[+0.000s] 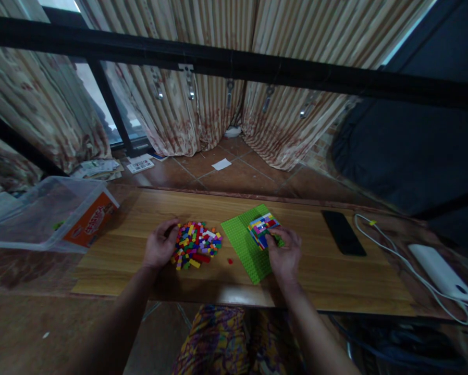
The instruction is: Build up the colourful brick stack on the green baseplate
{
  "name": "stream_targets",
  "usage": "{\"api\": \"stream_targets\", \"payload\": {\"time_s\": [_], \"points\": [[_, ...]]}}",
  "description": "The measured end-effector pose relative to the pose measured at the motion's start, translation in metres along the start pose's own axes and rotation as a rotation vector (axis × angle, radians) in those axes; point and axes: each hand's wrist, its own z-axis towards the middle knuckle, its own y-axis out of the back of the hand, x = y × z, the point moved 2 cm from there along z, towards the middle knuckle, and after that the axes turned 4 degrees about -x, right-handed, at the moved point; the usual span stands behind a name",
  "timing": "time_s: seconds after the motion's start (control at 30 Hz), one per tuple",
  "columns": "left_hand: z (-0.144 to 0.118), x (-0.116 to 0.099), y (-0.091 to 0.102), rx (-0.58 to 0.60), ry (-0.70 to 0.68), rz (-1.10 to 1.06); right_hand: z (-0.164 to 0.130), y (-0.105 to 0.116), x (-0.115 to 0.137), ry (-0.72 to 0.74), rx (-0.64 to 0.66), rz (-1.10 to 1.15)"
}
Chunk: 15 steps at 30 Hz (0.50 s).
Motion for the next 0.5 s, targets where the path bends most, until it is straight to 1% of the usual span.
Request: {"api": "stream_targets", "payload": {"time_s": [0.17,0.3,0.4,0.5], "points": [[-0.001,-0.004,0.001,0.006,0.019,0.004,0.000,0.003,-0.001,-0.009,0.003,0.039],[-0.001,-0.003,0.000,0.012,0.030,-0.005,0.004,0.009,-0.004,-0.063,-0.022,0.069],[0.000,0.000,-0.001,0.000,0.035,-0.028,0.009,0.011,-0.007,-0.119,-0.024,0.047],[0.000,0.001,-0.001,-0.001,0.029,-0.023,0.011,0.007,-0.010,-0.143,-0.001,0.002]]}}
